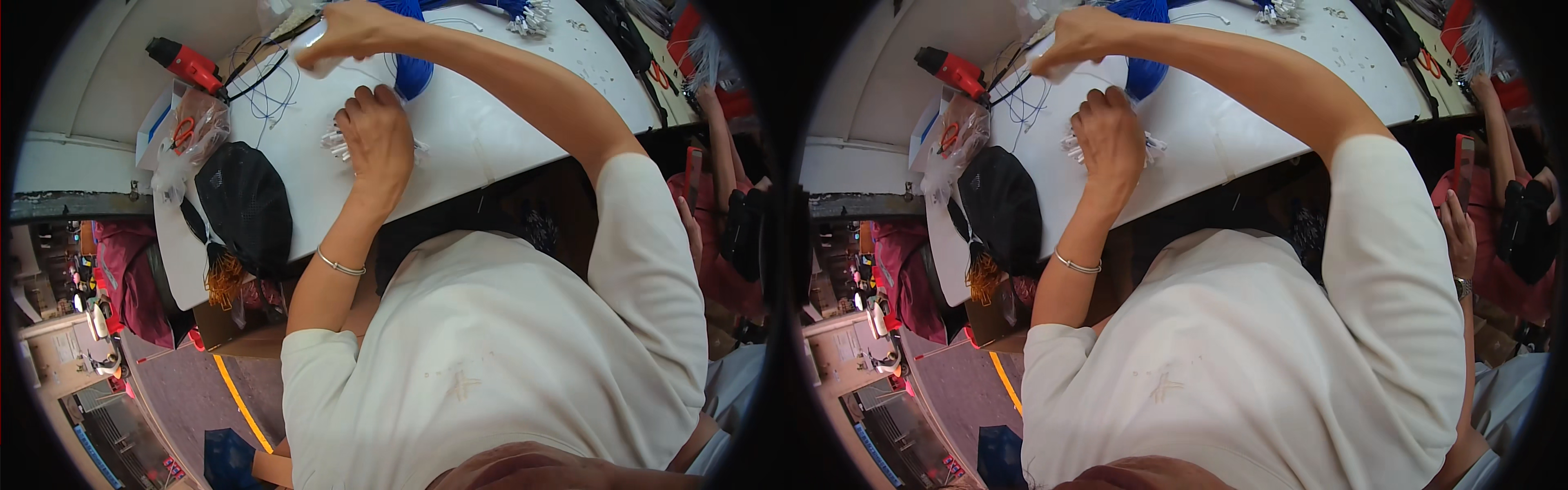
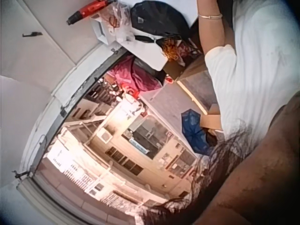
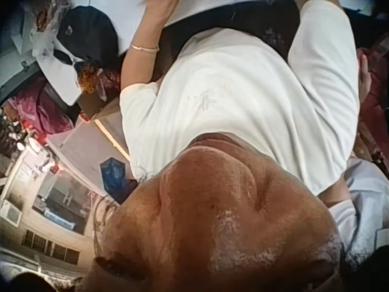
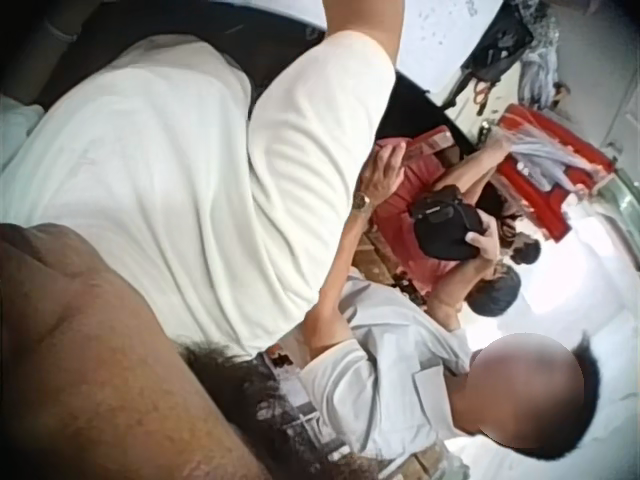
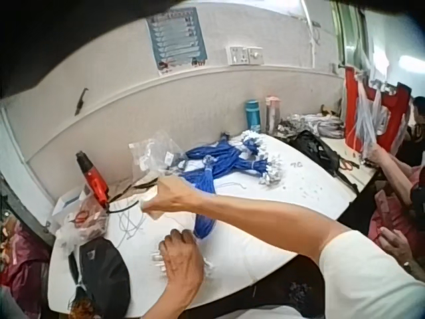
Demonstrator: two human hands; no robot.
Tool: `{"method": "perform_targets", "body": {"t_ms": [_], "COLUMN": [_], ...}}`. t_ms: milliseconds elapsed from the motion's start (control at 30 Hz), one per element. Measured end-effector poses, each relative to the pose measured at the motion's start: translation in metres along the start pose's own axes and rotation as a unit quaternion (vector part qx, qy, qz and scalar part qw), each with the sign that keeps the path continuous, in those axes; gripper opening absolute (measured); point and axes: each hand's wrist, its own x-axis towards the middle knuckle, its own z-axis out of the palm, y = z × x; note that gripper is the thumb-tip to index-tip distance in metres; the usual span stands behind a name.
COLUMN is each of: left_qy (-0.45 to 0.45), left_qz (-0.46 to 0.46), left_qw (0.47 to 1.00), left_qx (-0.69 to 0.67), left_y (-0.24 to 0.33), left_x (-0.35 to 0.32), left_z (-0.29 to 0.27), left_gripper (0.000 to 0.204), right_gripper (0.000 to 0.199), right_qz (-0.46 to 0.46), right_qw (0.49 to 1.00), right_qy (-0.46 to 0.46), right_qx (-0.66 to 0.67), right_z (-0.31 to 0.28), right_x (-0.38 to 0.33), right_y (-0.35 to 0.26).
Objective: Assembling and bundling blue and white decorative tassels by tying them with string and cutting the excess with scissors.
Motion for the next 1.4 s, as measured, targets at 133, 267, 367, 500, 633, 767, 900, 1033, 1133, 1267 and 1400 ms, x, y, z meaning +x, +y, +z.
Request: {"method": "perform_targets", "body": {"t_ms": [133, 267, 367, 500, 633, 767, 900, 1033, 1133, 1267, 1400], "left_qy": [0.069, 0.088, 0.035, -0.023, -0.077, -0.229, -0.230, -0.157, -0.126, -0.152, -0.116], "left_qz": [0.045, 0.106, 0.162, 0.146, 0.095, -0.103, -0.125, -0.160, -0.201, -0.232, -0.189], "left_qw": [0.996, 0.982, 0.968, 0.972, 0.951, 0.820, 0.713, 0.614, 0.620, 0.702, 0.865], "left_qx": [-0.039, -0.130, -0.190, -0.183, -0.285, -0.514, -0.651, -0.757, -0.748, -0.656, -0.449], "left_y": [-0.017, -0.037, -0.040, -0.054, -0.079, -0.101, -0.105, -0.104, -0.102, -0.098, -0.070], "left_x": [-0.004, -0.003, 0.009, 0.014, 0.027, 0.040, 0.046, 0.042, 0.036, 0.036, 0.036], "left_z": [0.007, 0.007, 0.003, -0.001, 0.000, -0.002, -0.009, 0.002, 0.005, 0.006, 0.006], "left_gripper": [0.015, 0.017, 0.018, 0.026, 0.034, 0.039, 0.037, 0.026, 0.019, 0.012, 0.011], "right_gripper": [0.042, 0.042, 0.036, 0.029, 0.031, 0.069, 0.075, 0.074, 0.082, 0.083, 0.085], "right_qz": [0.023, 0.040, 0.070, 0.074, 0.189, 0.053, 0.073, 0.089, 0.083, 0.010, -0.051], "right_qw": [0.963, 0.938, 0.982, 0.989, 0.962, 0.958, 0.988, 0.993, 0.994, 0.991, 0.876], "right_qy": [-0.100, -0.118, -0.002, 0.126, 0.153, 0.092, 0.051, 0.075, 0.034, 0.053, 0.025], "right_qx": [-0.250, -0.322, -0.178, 0.028, 0.129, -0.268, -0.130, 0.034, 0.059, 0.126, 0.480], "right_z": [0.016, 0.023, -0.008, -0.045, -0.025, 0.010, 0.028, 0.026, -0.011, -0.060, -0.071], "right_x": [0.037, 0.044, 0.050, -0.036, -0.112, -0.100, -0.048, -0.047, -0.082, -0.122, -0.101], "right_y": [0.035, 0.058, 0.103, 0.133, 0.097, 0.099, 0.110, 0.113, 0.109, 0.079, 0.045]}}
